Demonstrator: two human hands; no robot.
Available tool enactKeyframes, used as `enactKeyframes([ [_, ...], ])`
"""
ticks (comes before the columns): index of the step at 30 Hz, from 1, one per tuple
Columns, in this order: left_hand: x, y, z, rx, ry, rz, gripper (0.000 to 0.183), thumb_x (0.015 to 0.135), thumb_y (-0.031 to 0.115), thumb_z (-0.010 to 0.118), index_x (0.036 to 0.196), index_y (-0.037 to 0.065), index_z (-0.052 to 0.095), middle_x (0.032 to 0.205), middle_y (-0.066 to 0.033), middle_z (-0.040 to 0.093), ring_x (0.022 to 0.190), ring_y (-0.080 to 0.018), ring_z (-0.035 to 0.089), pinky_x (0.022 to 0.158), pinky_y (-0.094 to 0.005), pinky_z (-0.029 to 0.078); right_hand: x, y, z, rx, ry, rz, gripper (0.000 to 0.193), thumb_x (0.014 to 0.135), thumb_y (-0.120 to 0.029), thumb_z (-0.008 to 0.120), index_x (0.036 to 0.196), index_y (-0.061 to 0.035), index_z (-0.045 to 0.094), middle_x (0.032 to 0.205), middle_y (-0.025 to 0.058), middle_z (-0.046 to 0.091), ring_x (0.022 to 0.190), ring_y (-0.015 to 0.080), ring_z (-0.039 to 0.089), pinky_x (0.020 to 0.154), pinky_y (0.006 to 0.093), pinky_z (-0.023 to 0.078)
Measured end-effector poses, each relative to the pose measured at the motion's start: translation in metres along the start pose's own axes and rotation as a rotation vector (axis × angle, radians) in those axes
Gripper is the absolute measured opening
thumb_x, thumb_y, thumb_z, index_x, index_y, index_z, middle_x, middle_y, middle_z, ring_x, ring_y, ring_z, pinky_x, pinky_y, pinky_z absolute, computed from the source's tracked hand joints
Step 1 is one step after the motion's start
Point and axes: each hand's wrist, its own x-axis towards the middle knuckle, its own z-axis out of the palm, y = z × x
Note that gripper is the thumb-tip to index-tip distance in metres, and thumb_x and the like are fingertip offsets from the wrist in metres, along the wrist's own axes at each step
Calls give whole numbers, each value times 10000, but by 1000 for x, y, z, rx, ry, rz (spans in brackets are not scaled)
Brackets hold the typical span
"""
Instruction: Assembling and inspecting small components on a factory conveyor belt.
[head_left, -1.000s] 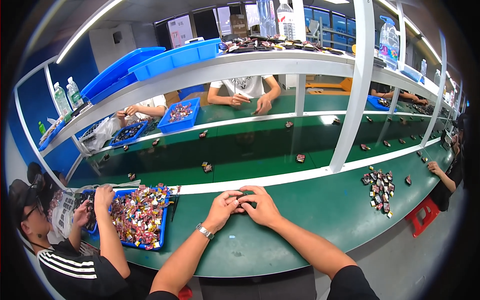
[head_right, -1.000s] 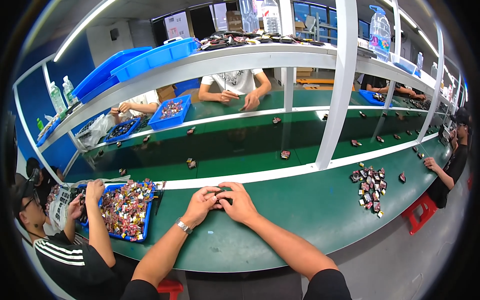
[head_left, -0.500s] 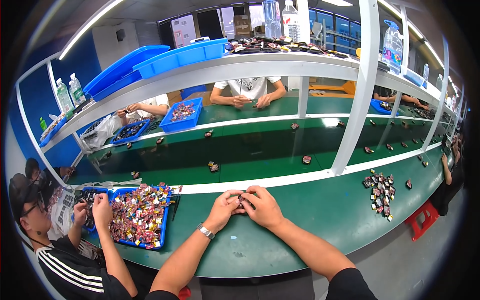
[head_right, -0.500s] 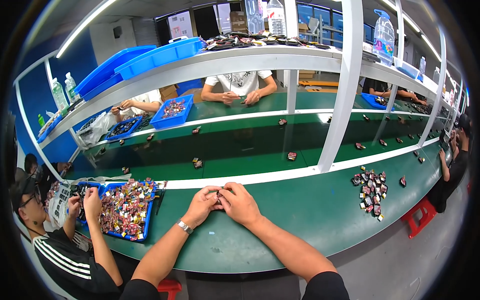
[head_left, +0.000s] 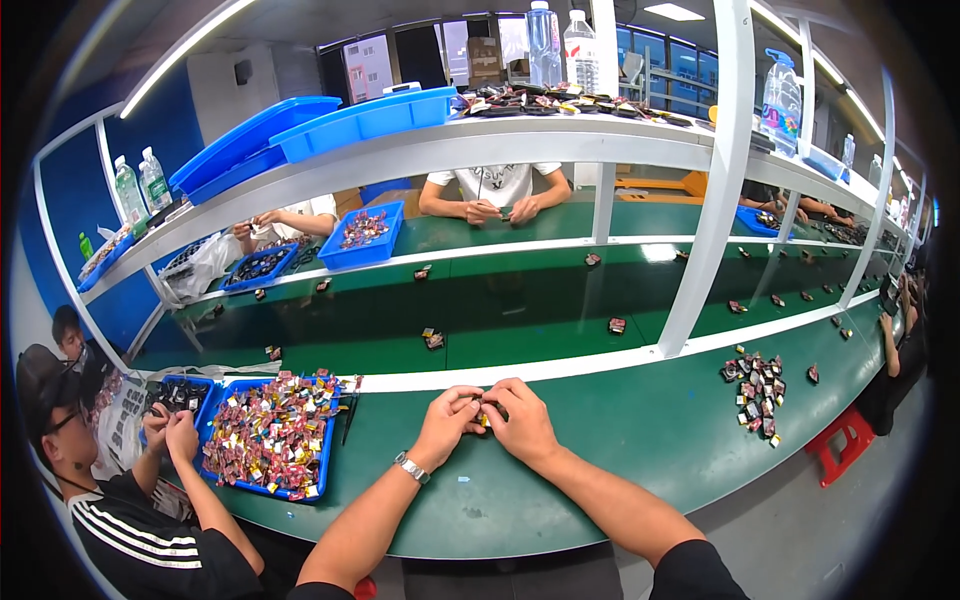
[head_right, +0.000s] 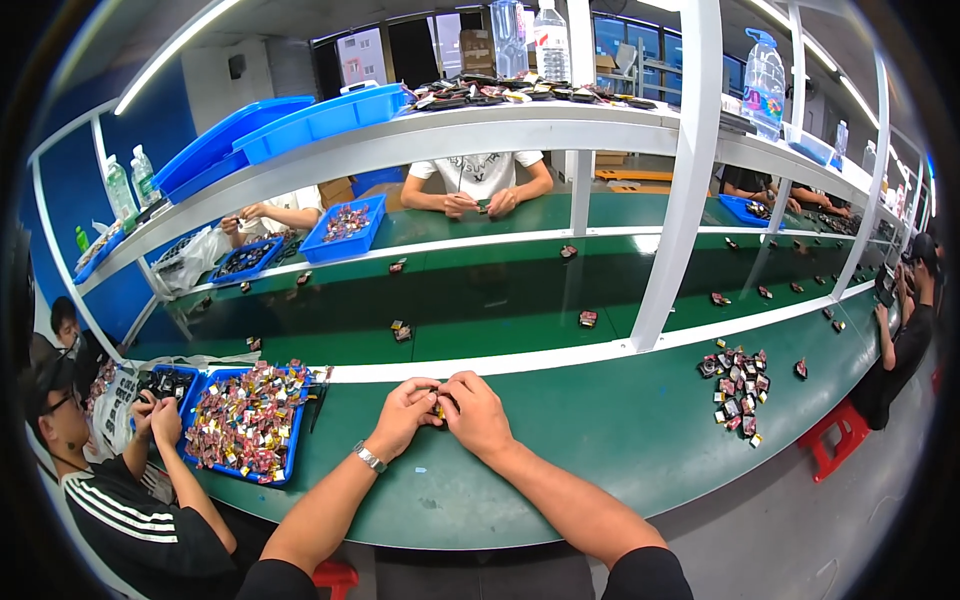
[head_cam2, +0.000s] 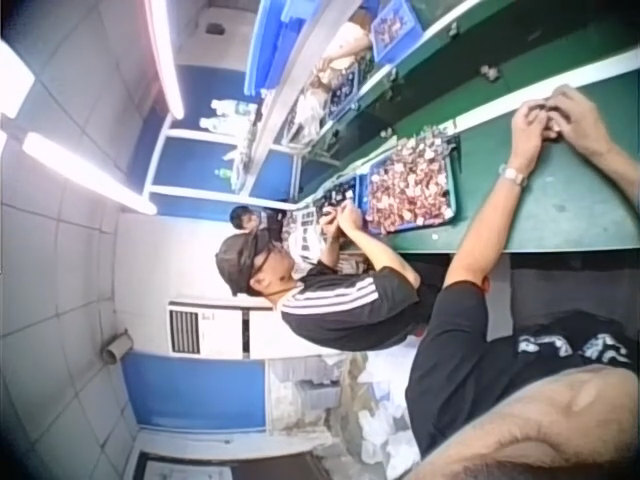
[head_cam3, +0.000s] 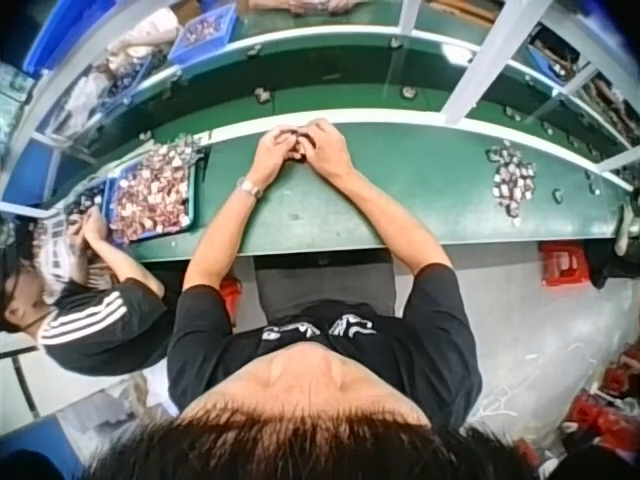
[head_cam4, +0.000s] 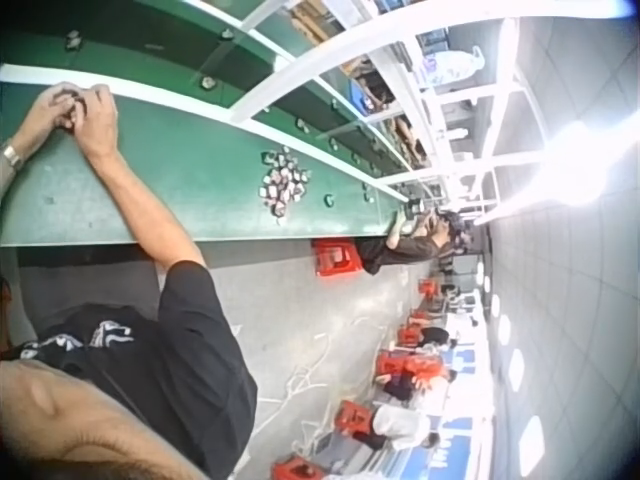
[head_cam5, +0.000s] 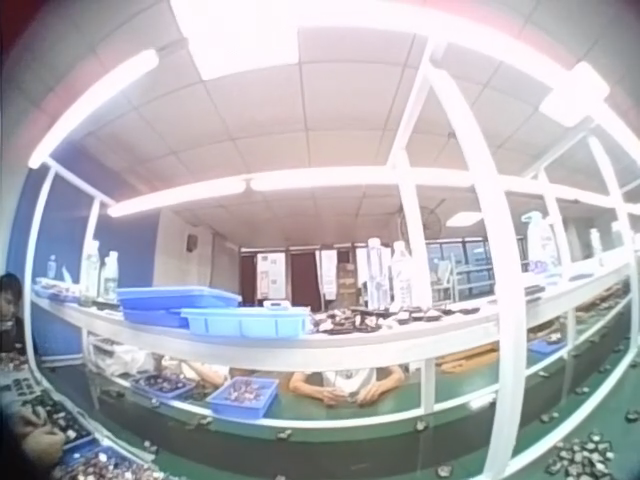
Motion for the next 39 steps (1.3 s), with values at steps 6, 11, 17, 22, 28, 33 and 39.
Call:
enactKeyframes([
  [6,2,-5,3,194,80,11,212,982,85,539,1172,-8,551,998,-77,670,830,-104,631,637,-240,548,-2,-4,2,174,13,209,90,811,12,681,890,-12,643,920,92,620,673,169,652,600,285,538],
  [11,-1,-1,6,117,-18,22,231,969,51,542,1192,-8,544,1049,-78,653,898,-104,617,676,-241,540,-3,-1,0,128,37,182,76,813,14,667,880,-4,637,910,95,619,646,166,649,588,276,539],
  [17,2,-4,-1,59,-76,26,268,952,5,542,1220,-7,536,1117,-82,635,970,-111,606,724,-245,535,3,-6,-5,172,21,253,85,815,3,666,899,0,650,900,103,628,670,174,661,603,280,545],
  [22,-1,0,2,79,-51,29,295,947,3,541,1240,-13,517,1140,-106,629,954,-129,622,729,-255,547,4,3,3,202,8,286,102,821,-18,667,922,-7,661,903,109,654,708,184,681,635,282,552],
  [28,9,-3,-4,82,249,145,282,951,15,505,1229,-37,494,1163,-161,625,878,-177,656,730,-285,578,77,98,3,-27,120,520,94,801,-46,697,885,-13,670,827,132,693,793,254,681,734,343,533],
  [33,11,-7,-21,150,341,210,237,940,11,519,1172,-38,532,1095,-135,650,825,-142,645,678,-259,559,104,120,11,-720,-18,330,202,823,-196,713,920,-26,665,921,157,650,919,353,606,803,444,507],
  [39,11,-5,-22,198,382,199,211,929,5,527,1133,-38,554,1009,-115,660,760,-122,627,607,-243,540,108,65,103,-413,-200,379,606,726,-394,801,1072,29,540,1059,235,603,1002,397,583,858,463,500],
])
